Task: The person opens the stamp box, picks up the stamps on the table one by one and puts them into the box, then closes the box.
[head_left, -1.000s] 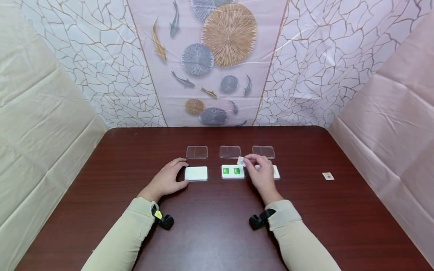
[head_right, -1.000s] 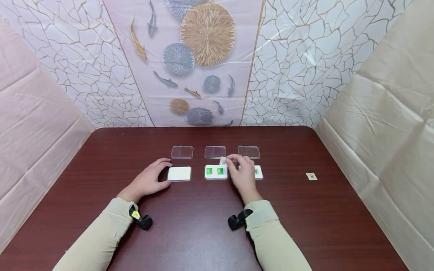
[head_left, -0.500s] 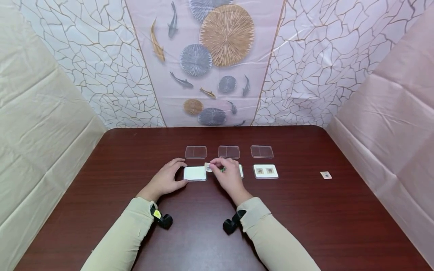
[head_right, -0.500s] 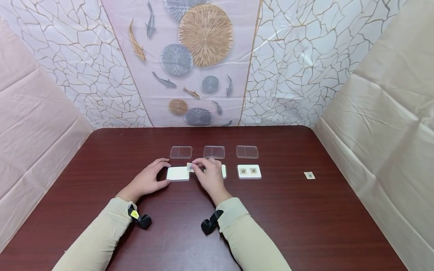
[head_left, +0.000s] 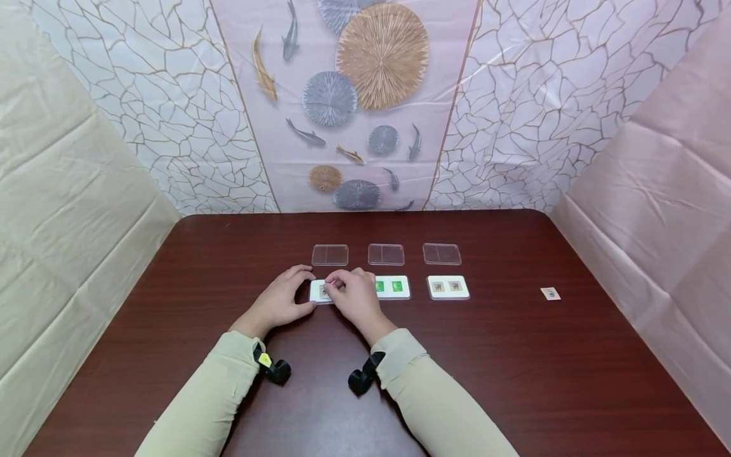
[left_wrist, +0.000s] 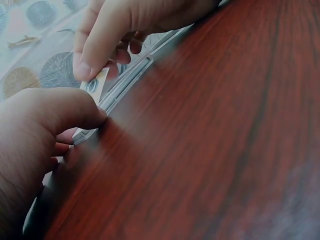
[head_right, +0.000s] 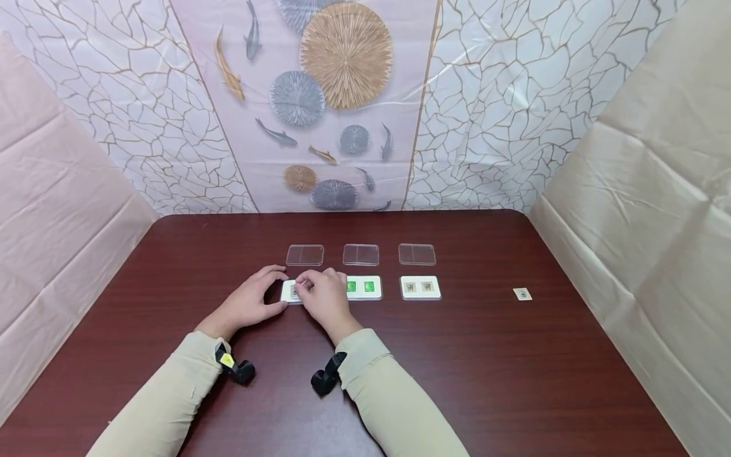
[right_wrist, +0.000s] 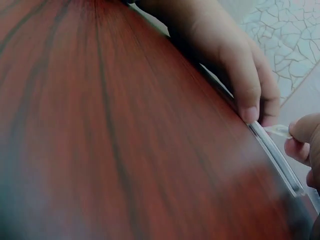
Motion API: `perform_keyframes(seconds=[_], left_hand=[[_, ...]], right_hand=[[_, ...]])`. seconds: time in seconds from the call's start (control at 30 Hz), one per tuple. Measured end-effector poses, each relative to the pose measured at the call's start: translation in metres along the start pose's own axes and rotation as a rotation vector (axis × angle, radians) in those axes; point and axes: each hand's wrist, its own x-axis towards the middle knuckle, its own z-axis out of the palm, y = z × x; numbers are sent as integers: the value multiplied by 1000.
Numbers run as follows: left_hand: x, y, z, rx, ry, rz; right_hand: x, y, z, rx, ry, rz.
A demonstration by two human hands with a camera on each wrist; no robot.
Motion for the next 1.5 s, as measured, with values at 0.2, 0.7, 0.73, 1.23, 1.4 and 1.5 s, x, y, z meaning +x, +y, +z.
perform_keyframes(seconds=[0.2,0.7,0.73,1.23,1.4,1.5], left_hand=[[2,-2,0,1,24,42],[3,1,-2,-2,16,40],[3,1,-2,-3,15,39],[2,0,-1,-7,17,36],[2,-2,0,-2,9,21],[2,-2,0,-6,1,9]], right_hand=[[5,-6,5,-188,-6,-51],[11,-12,11,-359,-37,-103],[11,-12,11,-364,-36,-106],[10,-11,14,-410,-29,-139],[11,-11,16,-403,-28,-147],[10,-10,17,-402,-41,-148]])
